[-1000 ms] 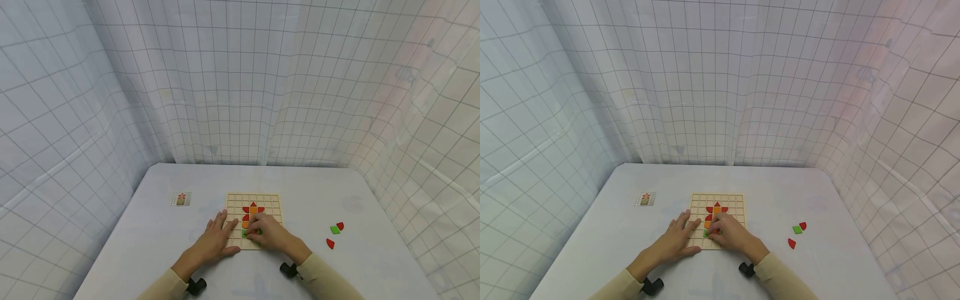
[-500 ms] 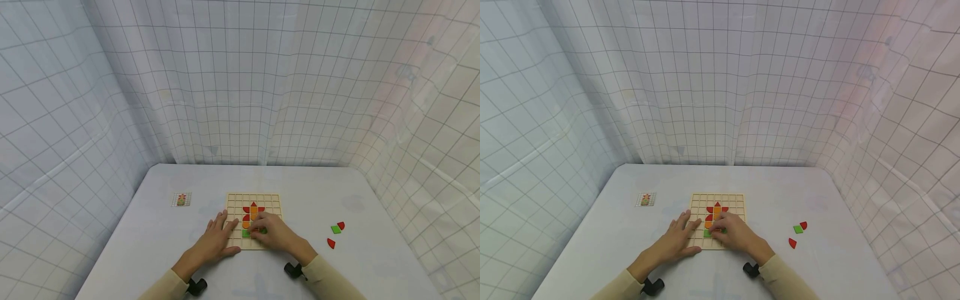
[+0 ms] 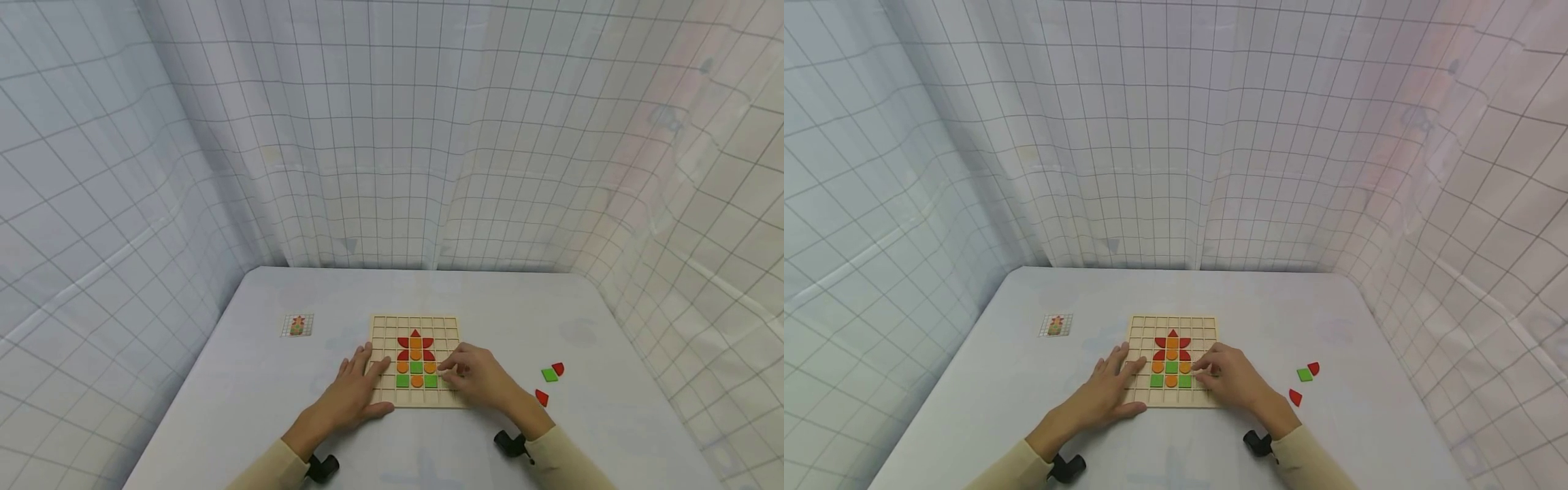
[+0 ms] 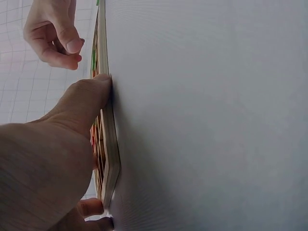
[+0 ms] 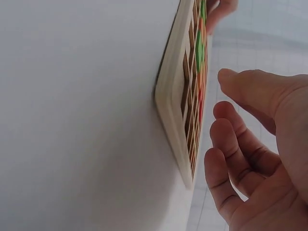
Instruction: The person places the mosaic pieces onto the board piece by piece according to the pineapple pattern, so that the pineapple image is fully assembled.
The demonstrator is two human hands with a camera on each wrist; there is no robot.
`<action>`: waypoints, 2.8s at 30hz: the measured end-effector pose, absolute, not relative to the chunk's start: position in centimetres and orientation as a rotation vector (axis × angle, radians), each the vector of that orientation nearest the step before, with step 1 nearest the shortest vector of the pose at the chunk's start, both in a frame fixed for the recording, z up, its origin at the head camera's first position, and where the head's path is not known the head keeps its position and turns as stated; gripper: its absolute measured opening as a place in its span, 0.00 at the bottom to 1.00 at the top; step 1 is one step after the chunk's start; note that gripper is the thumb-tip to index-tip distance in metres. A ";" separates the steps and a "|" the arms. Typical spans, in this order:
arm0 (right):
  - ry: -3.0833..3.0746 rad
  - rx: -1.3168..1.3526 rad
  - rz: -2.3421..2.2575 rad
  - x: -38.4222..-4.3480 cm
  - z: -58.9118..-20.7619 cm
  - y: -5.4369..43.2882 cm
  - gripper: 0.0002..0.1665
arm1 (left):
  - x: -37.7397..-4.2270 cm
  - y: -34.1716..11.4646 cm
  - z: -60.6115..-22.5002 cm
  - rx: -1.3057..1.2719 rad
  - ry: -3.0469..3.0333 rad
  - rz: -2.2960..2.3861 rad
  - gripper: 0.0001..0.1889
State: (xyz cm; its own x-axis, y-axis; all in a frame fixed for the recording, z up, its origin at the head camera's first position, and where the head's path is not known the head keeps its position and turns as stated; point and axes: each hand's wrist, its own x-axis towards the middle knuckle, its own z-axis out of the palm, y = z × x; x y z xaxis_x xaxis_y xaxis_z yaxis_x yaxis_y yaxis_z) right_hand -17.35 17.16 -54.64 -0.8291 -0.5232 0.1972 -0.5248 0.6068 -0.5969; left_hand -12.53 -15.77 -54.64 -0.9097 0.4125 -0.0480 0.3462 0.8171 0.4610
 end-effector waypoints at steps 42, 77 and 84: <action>-3.012 0.258 0.952 -16.0 -54.9 37.2 0.14 | -12.6 -15.7 -55.4 0.583 2.849 0.683 0.49; -2.946 0.291 0.934 -16.3 -55.2 36.6 0.13 | -12.7 -15.8 -55.4 0.579 2.848 0.684 0.50; -2.895 0.332 0.885 -16.6 -55.3 36.0 0.13 | -12.9 -15.8 -55.5 0.572 2.854 0.663 0.50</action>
